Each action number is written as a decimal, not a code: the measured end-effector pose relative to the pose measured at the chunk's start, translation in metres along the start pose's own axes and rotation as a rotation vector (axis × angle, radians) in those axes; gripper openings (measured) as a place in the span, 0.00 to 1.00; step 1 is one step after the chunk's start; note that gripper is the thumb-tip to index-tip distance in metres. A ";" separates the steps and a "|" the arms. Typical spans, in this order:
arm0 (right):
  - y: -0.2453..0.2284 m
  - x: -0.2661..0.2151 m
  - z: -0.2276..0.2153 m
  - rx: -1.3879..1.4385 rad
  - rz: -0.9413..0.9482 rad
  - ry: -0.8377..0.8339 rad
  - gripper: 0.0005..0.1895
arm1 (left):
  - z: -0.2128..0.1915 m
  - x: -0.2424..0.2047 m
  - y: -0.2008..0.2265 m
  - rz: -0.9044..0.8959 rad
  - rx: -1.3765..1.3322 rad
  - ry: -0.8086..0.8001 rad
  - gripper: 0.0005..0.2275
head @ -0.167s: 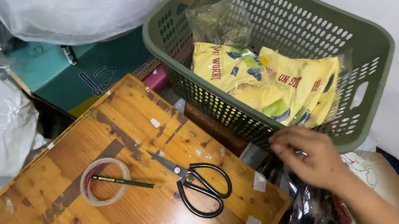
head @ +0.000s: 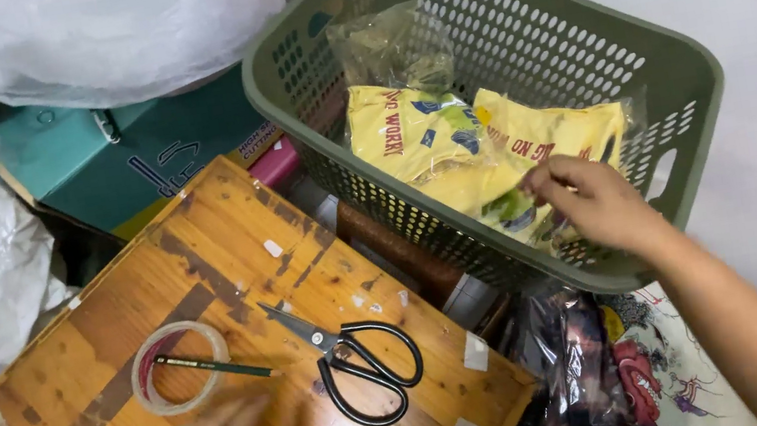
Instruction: The person removes a yellow t-shirt from a plastic package on a wooden table. They unfold the shirt and use a small pair of scissors to cut the collar and sleeve tags off the garment.
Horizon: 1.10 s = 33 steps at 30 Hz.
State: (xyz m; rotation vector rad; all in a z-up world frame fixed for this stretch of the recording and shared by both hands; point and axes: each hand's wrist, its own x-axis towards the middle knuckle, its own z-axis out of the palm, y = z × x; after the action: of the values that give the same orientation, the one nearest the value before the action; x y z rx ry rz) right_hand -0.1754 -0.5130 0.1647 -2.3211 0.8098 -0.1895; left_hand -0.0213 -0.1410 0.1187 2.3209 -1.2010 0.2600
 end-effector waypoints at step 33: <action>0.111 0.209 0.106 -0.865 -0.137 0.031 0.07 | 0.136 0.128 0.133 0.429 -0.394 -0.657 0.12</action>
State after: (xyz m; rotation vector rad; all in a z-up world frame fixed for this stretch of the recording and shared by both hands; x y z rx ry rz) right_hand -0.0291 -0.6457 -0.0039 -3.1913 0.8517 0.0946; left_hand -0.0616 -0.3658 0.0996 1.8227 -1.8596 -0.5953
